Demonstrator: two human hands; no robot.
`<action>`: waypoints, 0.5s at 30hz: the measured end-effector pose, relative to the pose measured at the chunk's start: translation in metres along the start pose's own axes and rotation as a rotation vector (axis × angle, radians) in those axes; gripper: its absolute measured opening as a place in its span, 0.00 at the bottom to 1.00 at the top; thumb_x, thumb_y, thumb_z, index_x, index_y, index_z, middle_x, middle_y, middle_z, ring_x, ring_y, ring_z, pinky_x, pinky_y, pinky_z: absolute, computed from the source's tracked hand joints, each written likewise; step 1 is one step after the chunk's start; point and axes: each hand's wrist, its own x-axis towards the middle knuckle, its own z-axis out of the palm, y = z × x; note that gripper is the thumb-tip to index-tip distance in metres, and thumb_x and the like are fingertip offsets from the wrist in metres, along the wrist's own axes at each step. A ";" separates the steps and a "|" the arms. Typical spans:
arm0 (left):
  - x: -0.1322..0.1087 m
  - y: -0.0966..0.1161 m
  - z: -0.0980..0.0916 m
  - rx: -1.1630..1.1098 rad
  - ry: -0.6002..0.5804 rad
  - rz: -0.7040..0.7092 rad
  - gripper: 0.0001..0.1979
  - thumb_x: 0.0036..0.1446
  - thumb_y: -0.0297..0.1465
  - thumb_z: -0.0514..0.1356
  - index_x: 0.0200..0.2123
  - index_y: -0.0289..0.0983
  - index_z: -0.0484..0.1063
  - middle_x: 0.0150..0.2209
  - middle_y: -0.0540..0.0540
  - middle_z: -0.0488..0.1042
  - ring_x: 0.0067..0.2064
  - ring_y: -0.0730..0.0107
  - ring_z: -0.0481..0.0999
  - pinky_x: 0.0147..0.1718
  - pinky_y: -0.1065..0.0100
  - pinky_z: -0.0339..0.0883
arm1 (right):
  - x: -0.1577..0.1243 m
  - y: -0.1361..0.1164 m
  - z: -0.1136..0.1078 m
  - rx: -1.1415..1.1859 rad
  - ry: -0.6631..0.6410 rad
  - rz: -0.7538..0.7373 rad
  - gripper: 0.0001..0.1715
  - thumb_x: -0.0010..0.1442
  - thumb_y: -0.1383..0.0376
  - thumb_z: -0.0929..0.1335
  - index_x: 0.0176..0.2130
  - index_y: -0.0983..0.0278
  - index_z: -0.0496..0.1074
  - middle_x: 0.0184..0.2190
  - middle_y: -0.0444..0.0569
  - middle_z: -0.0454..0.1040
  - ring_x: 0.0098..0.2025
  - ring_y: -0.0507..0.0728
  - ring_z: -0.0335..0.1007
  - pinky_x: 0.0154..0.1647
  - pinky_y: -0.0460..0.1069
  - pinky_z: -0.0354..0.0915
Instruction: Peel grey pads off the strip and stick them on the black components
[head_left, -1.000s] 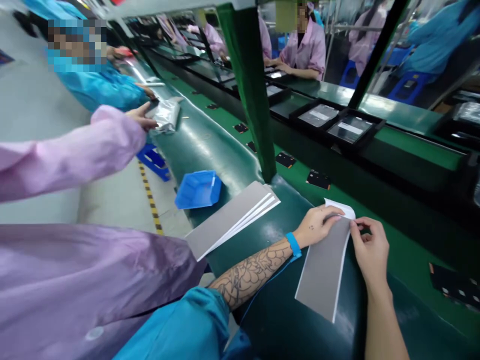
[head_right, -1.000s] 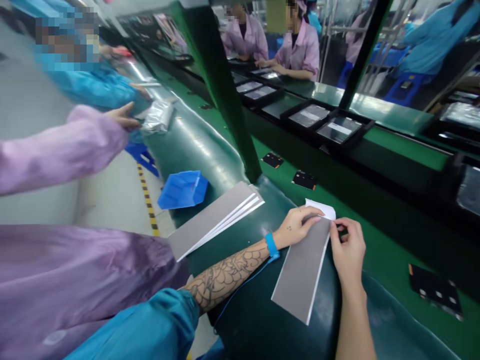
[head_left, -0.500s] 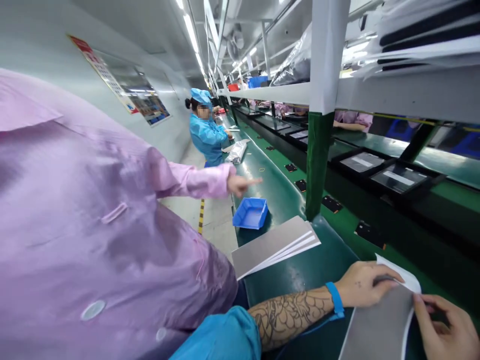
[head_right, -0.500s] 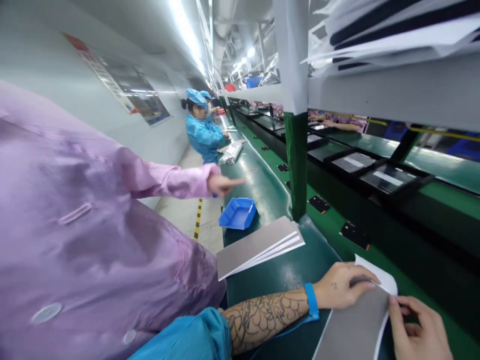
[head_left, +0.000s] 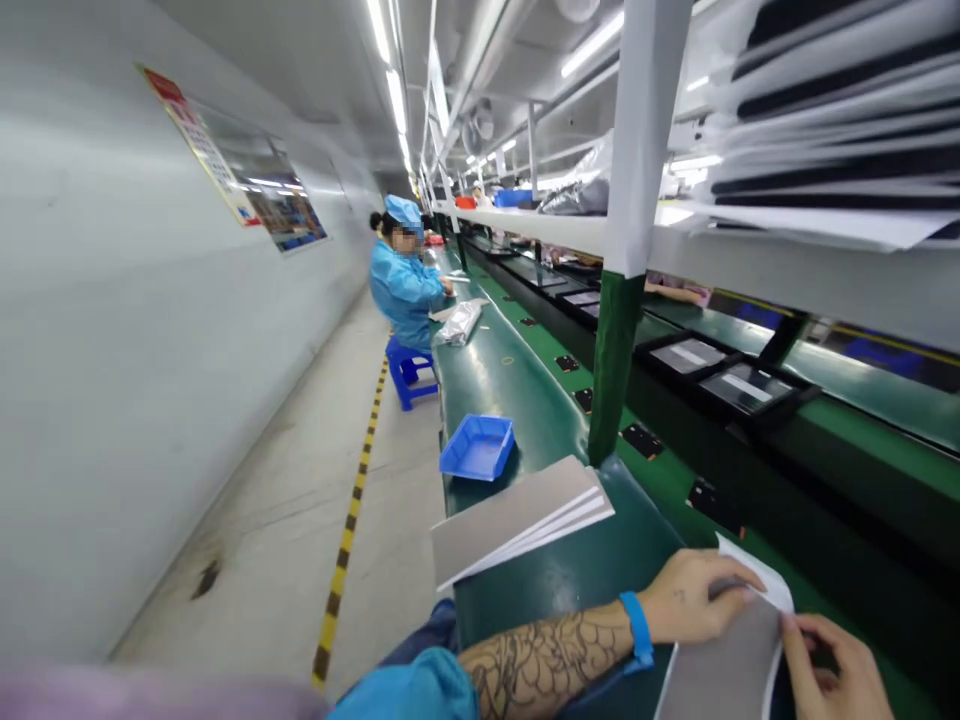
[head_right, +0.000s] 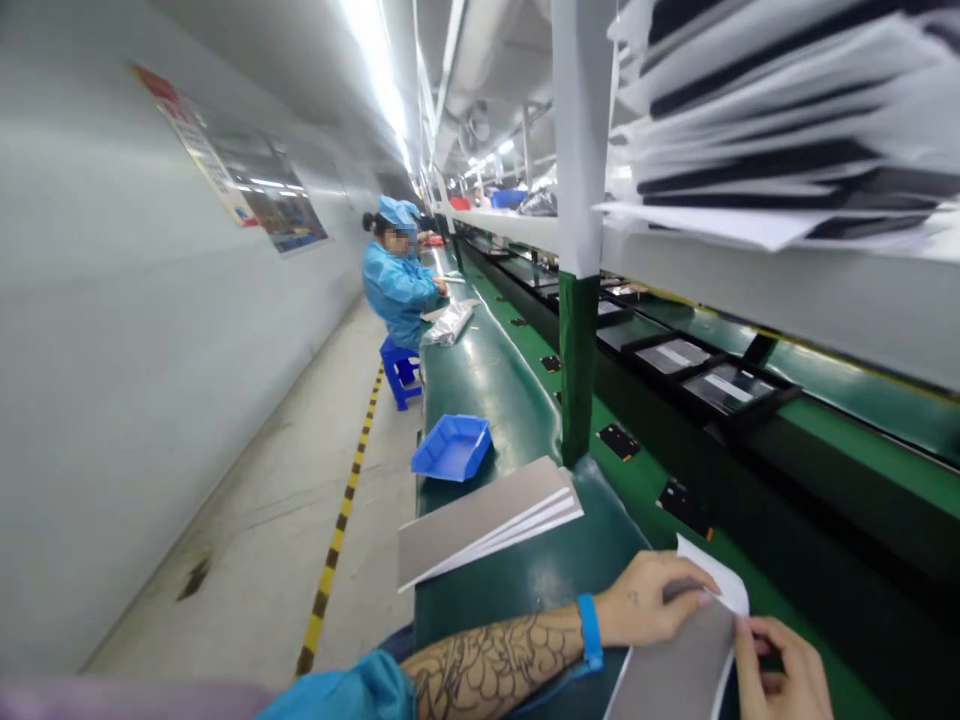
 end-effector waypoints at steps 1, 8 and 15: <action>-0.002 -0.001 0.003 -0.003 0.013 0.020 0.14 0.69 0.39 0.66 0.51 0.38 0.86 0.50 0.41 0.88 0.52 0.55 0.87 0.58 0.59 0.78 | -0.001 -0.006 -0.003 -0.011 -0.038 0.016 0.27 0.57 0.37 0.72 0.38 0.55 0.78 0.40 0.57 0.78 0.33 0.67 0.76 0.28 0.62 0.72; -0.011 0.012 -0.003 -0.014 -0.023 -0.019 0.10 0.72 0.34 0.63 0.51 0.39 0.82 0.50 0.42 0.87 0.53 0.55 0.85 0.60 0.56 0.75 | -0.016 -0.050 -0.008 0.069 -0.108 -0.007 0.23 0.71 0.44 0.69 0.41 0.60 0.77 0.43 0.55 0.76 0.42 0.61 0.74 0.34 0.53 0.69; -0.013 0.016 -0.010 -0.003 -0.028 -0.053 0.08 0.72 0.31 0.61 0.49 0.41 0.81 0.49 0.44 0.86 0.51 0.56 0.85 0.57 0.56 0.75 | -0.023 -0.059 -0.017 0.138 -0.008 0.107 0.19 0.74 0.47 0.68 0.43 0.60 0.74 0.46 0.51 0.72 0.40 0.57 0.69 0.36 0.51 0.65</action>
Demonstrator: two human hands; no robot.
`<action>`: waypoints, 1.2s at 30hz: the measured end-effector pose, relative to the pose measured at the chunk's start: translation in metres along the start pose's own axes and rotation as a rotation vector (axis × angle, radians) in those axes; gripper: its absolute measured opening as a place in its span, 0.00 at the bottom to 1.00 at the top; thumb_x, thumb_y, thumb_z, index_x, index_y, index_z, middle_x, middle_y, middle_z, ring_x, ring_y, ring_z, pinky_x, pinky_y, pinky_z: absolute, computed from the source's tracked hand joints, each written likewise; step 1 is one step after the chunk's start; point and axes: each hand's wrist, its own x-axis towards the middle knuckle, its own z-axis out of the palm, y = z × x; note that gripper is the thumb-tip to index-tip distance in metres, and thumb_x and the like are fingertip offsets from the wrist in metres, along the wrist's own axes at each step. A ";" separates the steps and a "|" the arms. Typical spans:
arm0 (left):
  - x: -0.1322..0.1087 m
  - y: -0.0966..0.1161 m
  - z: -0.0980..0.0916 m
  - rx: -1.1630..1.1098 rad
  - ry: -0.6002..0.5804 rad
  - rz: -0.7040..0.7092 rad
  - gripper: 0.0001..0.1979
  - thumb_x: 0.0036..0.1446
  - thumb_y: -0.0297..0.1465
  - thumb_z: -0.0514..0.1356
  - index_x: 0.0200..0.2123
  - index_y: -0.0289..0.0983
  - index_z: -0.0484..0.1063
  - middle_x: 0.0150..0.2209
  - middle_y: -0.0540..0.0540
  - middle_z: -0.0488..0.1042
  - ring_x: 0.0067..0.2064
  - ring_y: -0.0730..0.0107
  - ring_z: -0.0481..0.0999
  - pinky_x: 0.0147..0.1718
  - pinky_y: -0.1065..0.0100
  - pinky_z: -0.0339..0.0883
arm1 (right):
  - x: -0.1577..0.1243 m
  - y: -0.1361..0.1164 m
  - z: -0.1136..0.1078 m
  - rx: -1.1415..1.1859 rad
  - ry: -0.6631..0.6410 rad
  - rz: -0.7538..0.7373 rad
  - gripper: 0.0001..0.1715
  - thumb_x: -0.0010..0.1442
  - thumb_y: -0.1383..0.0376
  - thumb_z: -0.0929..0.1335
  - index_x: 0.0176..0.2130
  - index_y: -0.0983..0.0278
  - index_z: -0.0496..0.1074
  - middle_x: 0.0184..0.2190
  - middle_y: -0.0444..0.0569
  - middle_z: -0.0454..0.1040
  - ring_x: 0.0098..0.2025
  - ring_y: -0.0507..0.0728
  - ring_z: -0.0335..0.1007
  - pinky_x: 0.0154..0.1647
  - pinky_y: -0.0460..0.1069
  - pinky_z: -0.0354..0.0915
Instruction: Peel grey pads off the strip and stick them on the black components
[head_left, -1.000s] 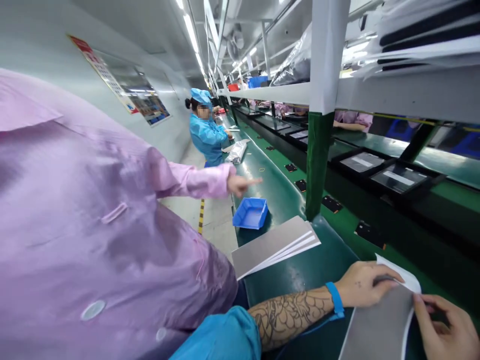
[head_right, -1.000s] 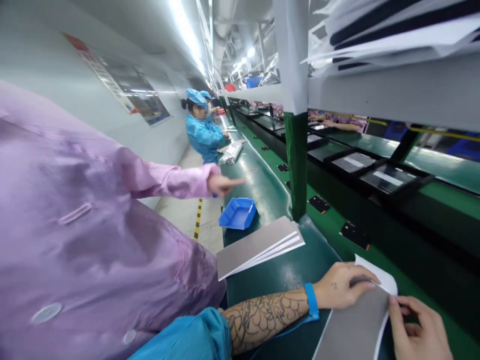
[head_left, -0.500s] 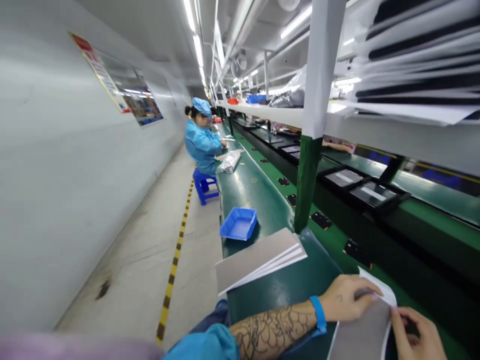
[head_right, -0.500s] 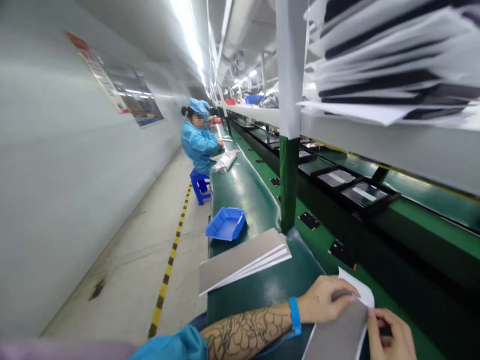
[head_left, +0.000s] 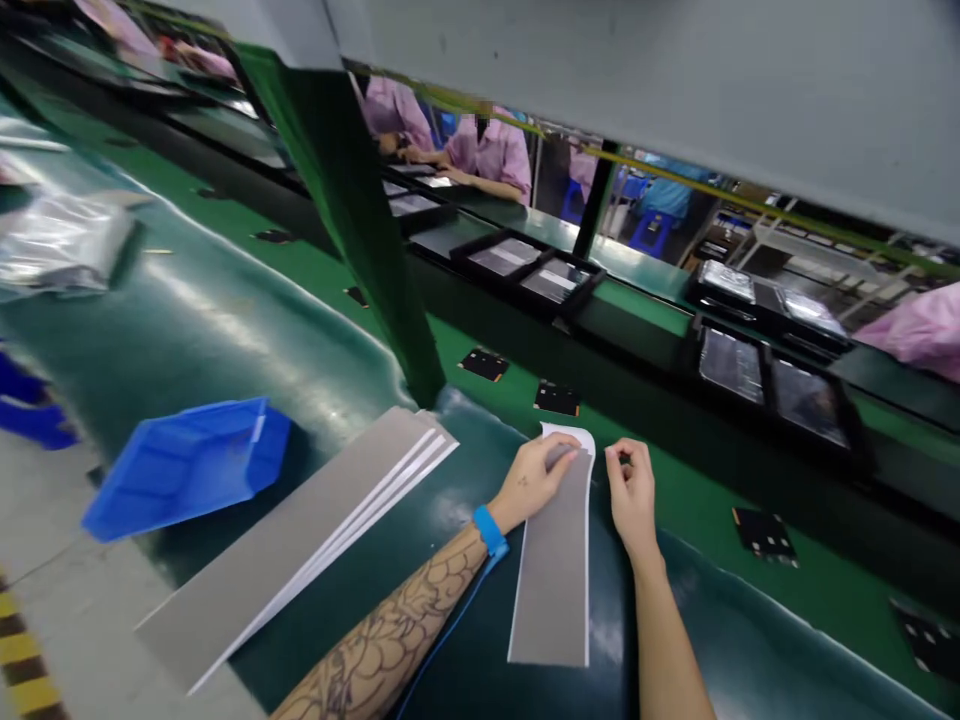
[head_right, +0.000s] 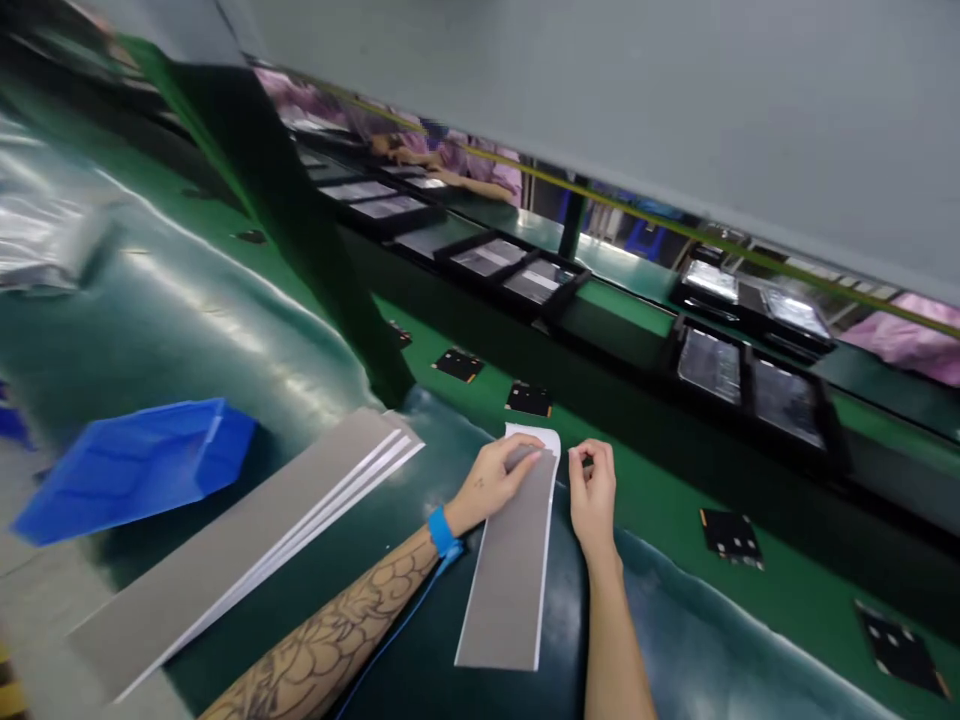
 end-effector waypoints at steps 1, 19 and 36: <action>0.000 0.001 0.000 0.000 -0.001 -0.001 0.08 0.72 0.31 0.61 0.49 0.41 0.81 0.49 0.44 0.86 0.51 0.56 0.85 0.56 0.56 0.75 | 0.004 0.002 -0.002 0.025 0.029 0.020 0.20 0.73 0.47 0.68 0.44 0.60 0.74 0.45 0.51 0.72 0.41 0.57 0.69 0.37 0.51 0.65; 0.000 0.012 0.003 -0.031 -0.010 -0.069 0.10 0.72 0.29 0.60 0.50 0.44 0.80 0.49 0.48 0.86 0.50 0.58 0.85 0.55 0.58 0.77 | 0.161 0.045 0.028 -0.242 -0.442 0.032 0.26 0.63 0.43 0.73 0.40 0.62 0.82 0.55 0.56 0.74 0.58 0.64 0.69 0.60 0.59 0.64; 0.000 0.011 0.002 -0.024 -0.021 -0.071 0.10 0.72 0.30 0.60 0.51 0.44 0.80 0.49 0.48 0.86 0.47 0.58 0.84 0.49 0.58 0.77 | 0.155 0.045 0.010 -0.347 -0.473 0.041 0.21 0.61 0.47 0.75 0.37 0.62 0.81 0.54 0.55 0.72 0.59 0.64 0.67 0.62 0.59 0.62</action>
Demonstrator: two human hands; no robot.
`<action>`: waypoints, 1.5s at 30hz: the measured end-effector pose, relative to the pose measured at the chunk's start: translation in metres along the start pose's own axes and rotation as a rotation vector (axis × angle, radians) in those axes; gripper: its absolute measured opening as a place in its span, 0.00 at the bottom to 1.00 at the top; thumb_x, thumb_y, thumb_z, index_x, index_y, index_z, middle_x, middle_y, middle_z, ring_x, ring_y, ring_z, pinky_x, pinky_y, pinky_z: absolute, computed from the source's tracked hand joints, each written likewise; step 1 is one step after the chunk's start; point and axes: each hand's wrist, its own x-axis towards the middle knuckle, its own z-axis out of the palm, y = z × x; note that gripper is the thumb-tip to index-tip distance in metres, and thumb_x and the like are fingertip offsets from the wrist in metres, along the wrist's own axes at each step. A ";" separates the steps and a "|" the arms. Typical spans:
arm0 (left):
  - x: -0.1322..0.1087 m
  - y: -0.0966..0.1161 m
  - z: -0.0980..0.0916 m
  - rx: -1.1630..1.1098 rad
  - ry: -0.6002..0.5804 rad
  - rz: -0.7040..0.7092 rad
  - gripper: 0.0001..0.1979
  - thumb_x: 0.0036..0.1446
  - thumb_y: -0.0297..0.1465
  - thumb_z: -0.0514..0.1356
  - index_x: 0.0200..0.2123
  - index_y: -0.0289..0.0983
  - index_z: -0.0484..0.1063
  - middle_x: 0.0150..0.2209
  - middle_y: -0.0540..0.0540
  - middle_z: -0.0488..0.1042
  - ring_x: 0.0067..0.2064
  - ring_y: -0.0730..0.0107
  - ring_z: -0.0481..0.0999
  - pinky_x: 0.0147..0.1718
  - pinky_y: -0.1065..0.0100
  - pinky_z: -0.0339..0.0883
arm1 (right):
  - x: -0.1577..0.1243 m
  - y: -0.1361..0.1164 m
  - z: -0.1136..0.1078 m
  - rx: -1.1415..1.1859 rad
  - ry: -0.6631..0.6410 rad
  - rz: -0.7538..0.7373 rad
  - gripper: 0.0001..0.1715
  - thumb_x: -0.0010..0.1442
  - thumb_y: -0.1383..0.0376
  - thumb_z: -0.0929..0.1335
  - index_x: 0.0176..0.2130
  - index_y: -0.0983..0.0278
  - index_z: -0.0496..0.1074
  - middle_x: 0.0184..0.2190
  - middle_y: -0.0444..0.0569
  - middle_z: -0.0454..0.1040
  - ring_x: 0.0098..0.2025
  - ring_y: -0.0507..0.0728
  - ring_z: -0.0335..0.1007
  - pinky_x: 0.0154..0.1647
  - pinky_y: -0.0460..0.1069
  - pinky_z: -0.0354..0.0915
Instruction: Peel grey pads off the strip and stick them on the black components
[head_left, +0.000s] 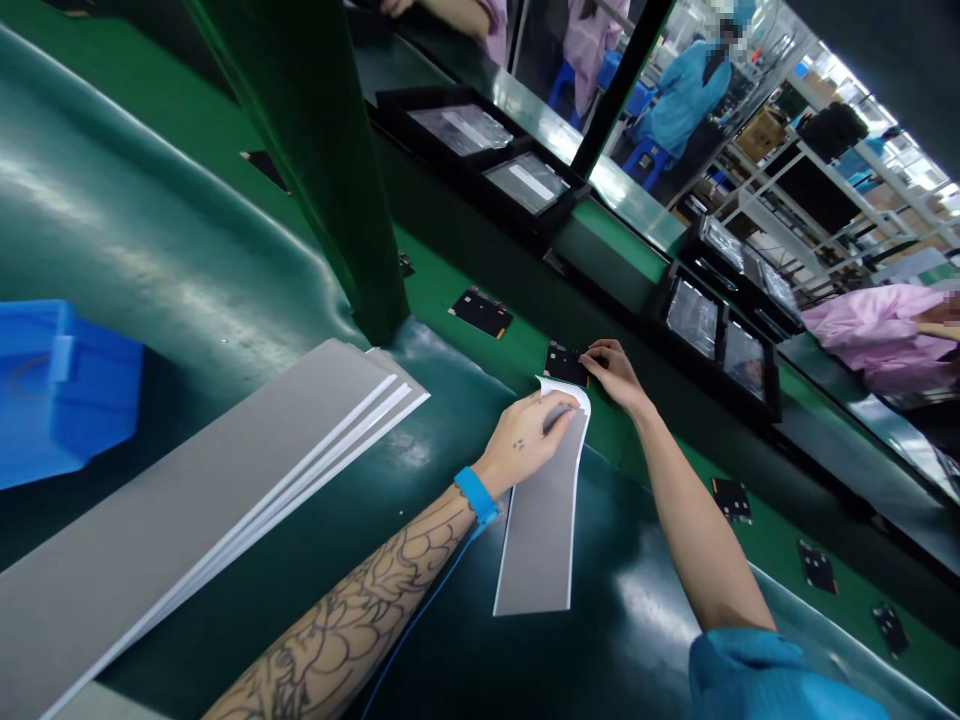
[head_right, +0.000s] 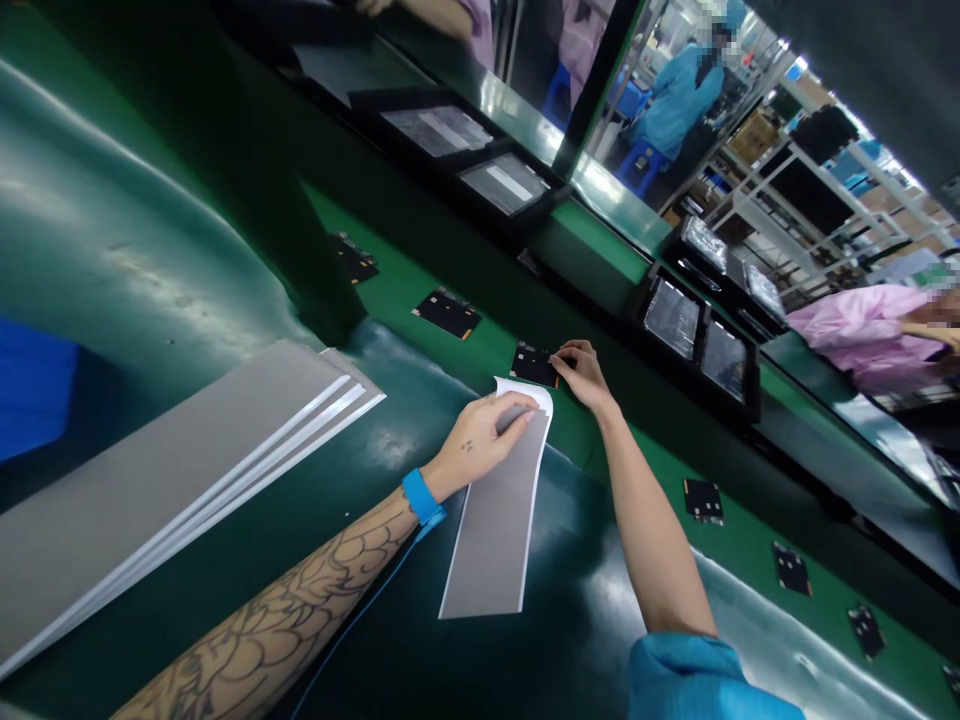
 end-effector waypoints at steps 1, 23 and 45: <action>0.000 0.000 0.000 -0.001 -0.004 -0.002 0.10 0.72 0.30 0.60 0.51 0.44 0.80 0.49 0.48 0.86 0.48 0.57 0.84 0.49 0.58 0.77 | 0.000 -0.001 0.000 -0.012 0.018 -0.010 0.21 0.61 0.47 0.75 0.36 0.62 0.80 0.54 0.55 0.72 0.59 0.64 0.67 0.63 0.59 0.61; 0.000 0.000 -0.009 -0.100 -0.064 0.013 0.10 0.70 0.33 0.64 0.51 0.41 0.82 0.52 0.45 0.87 0.54 0.56 0.86 0.59 0.53 0.79 | -0.163 -0.073 0.046 0.067 0.549 -0.151 0.10 0.73 0.59 0.70 0.48 0.56 0.83 0.42 0.50 0.76 0.45 0.60 0.76 0.48 0.59 0.74; -0.002 0.002 -0.006 -0.063 -0.083 0.047 0.08 0.69 0.29 0.64 0.49 0.41 0.82 0.49 0.46 0.87 0.51 0.58 0.87 0.55 0.56 0.80 | -0.168 -0.065 0.052 0.001 0.473 -0.179 0.06 0.74 0.60 0.68 0.43 0.58 0.74 0.42 0.50 0.75 0.45 0.60 0.73 0.48 0.58 0.70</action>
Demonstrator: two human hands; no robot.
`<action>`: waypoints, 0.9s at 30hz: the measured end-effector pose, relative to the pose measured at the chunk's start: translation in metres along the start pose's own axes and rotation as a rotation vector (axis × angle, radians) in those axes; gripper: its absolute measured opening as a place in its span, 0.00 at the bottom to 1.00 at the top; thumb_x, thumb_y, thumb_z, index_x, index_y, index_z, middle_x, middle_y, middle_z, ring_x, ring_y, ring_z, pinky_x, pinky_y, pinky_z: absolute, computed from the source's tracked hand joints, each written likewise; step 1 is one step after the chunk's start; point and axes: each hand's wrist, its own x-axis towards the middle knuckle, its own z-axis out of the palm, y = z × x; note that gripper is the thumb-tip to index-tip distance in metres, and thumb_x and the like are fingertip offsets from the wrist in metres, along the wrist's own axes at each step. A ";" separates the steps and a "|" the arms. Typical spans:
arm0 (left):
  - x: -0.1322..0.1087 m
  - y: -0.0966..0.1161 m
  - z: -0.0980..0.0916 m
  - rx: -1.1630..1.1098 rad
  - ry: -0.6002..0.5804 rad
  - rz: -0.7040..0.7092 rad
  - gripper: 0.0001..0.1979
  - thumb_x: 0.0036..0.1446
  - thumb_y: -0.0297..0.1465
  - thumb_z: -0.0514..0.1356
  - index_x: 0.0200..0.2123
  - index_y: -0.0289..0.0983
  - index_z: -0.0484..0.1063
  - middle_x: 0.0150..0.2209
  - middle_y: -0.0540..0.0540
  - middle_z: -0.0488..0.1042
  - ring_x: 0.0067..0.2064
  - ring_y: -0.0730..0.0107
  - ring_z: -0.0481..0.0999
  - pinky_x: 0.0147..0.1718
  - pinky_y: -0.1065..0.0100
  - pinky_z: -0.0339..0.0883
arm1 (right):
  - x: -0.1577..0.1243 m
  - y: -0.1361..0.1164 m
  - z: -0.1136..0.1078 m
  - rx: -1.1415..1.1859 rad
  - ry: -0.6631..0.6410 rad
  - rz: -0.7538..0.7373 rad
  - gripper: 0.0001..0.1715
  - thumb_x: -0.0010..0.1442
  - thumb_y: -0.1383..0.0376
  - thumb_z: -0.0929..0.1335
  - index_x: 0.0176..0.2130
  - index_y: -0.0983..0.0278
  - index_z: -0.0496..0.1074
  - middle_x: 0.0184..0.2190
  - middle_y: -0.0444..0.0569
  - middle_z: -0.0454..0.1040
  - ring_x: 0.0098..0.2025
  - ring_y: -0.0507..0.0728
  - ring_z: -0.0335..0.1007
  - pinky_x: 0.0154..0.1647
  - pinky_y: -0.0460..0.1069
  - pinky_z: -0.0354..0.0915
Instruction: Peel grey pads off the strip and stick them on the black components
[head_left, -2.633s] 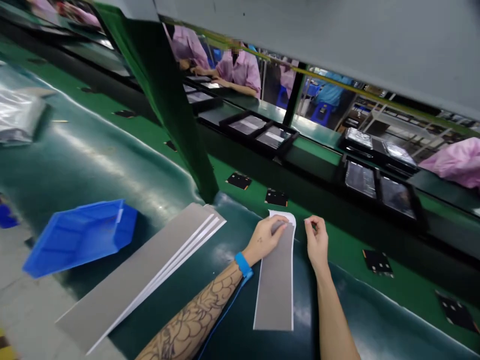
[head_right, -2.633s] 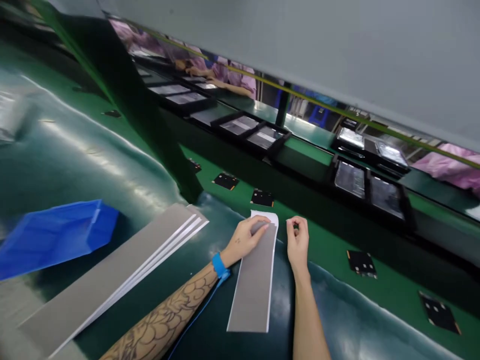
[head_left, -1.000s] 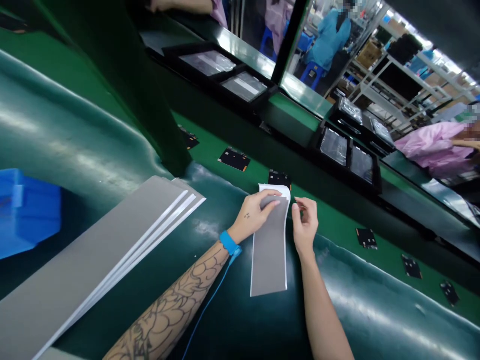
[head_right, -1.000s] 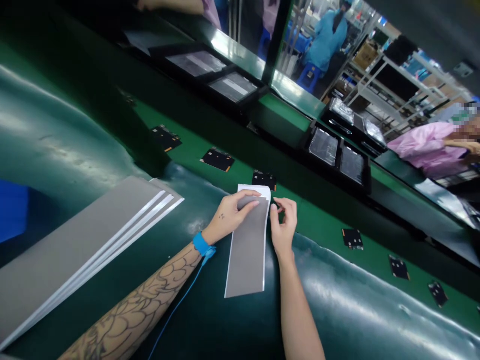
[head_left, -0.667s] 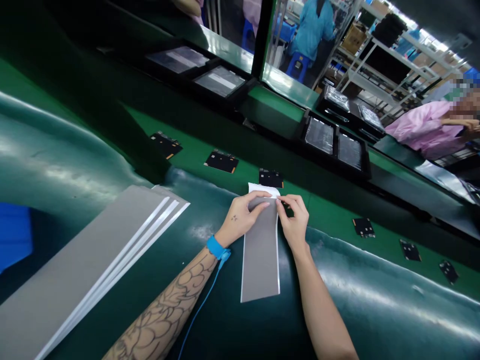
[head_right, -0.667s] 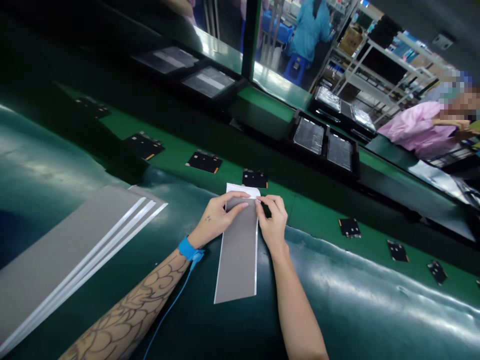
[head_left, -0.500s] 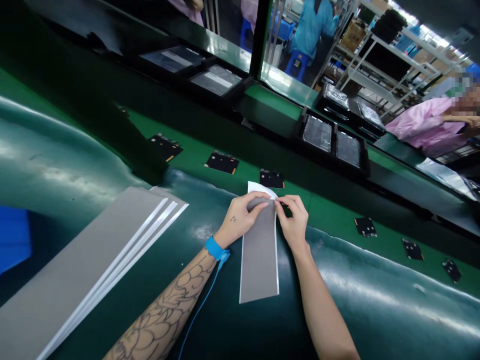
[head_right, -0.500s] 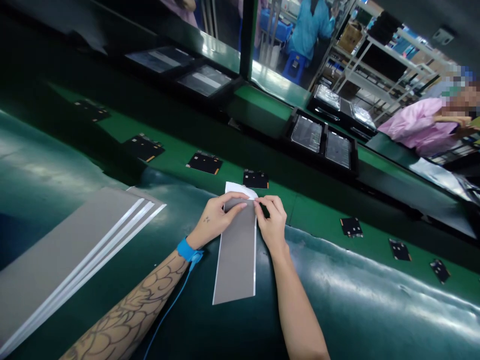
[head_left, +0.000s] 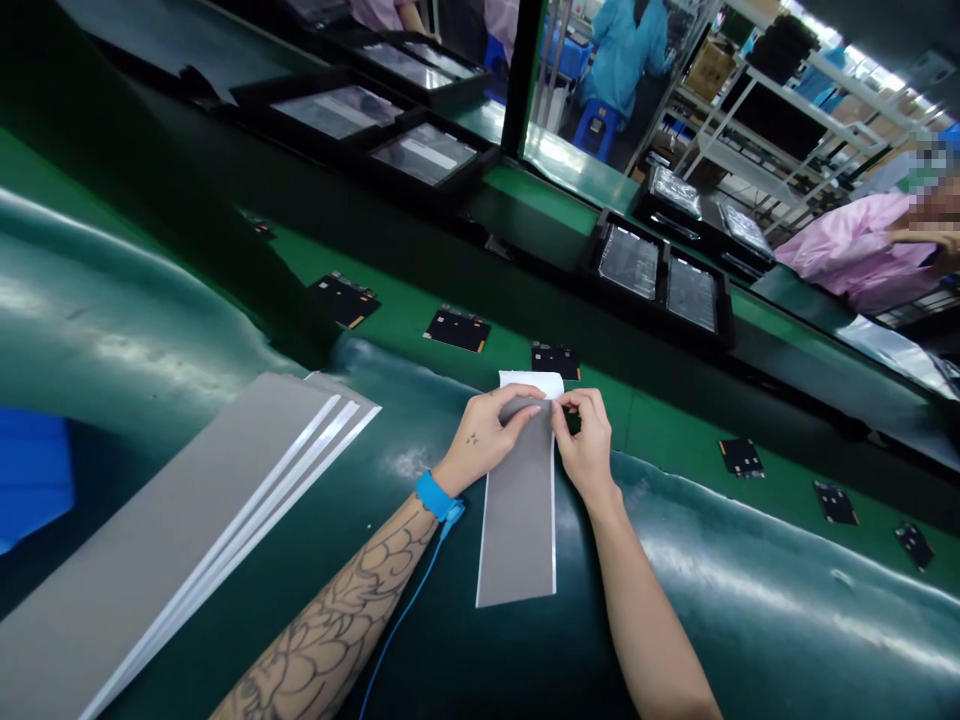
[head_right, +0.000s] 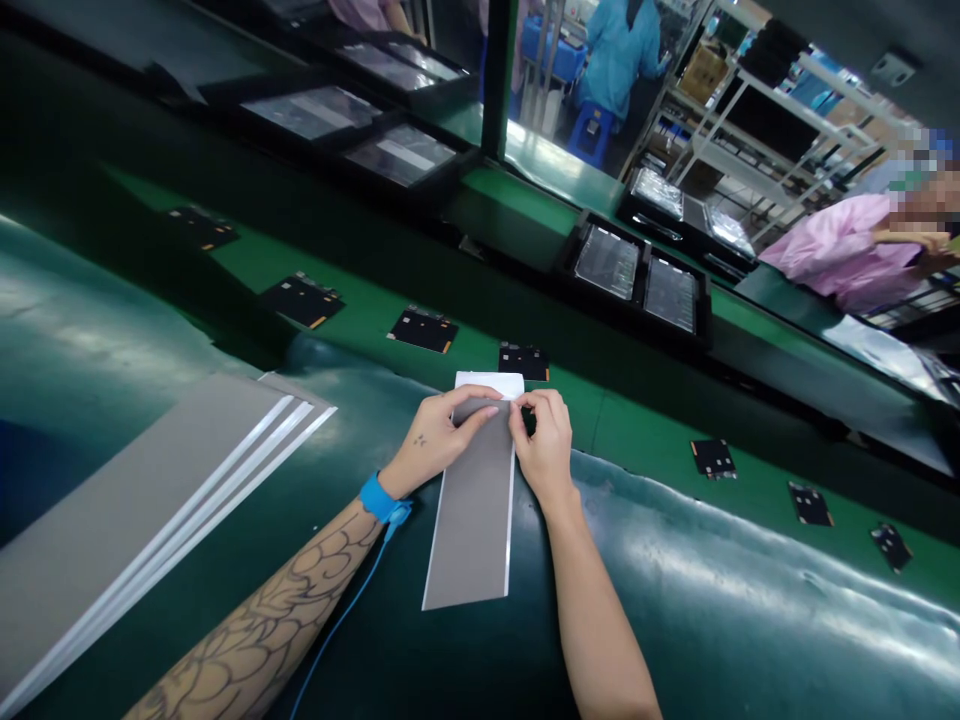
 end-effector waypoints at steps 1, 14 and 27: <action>0.000 -0.001 0.000 0.007 0.007 0.001 0.08 0.69 0.29 0.64 0.49 0.41 0.81 0.49 0.46 0.87 0.51 0.57 0.87 0.55 0.56 0.79 | -0.001 0.000 0.000 0.033 -0.012 0.019 0.07 0.75 0.59 0.68 0.43 0.58 0.74 0.42 0.50 0.75 0.45 0.60 0.72 0.47 0.57 0.69; 0.011 -0.017 -0.012 0.088 0.223 -0.030 0.09 0.69 0.29 0.64 0.50 0.41 0.82 0.50 0.45 0.87 0.50 0.55 0.87 0.50 0.57 0.78 | 0.118 0.093 -0.020 0.012 -0.412 0.258 0.24 0.64 0.41 0.72 0.39 0.58 0.81 0.56 0.55 0.73 0.63 0.67 0.66 0.70 0.65 0.59; 0.011 -0.016 -0.010 0.078 0.199 -0.013 0.08 0.69 0.28 0.64 0.49 0.41 0.81 0.50 0.45 0.87 0.48 0.56 0.87 0.47 0.57 0.79 | 0.109 0.104 -0.025 -0.076 -0.360 0.172 0.21 0.64 0.44 0.74 0.36 0.58 0.78 0.52 0.54 0.74 0.59 0.66 0.67 0.70 0.65 0.59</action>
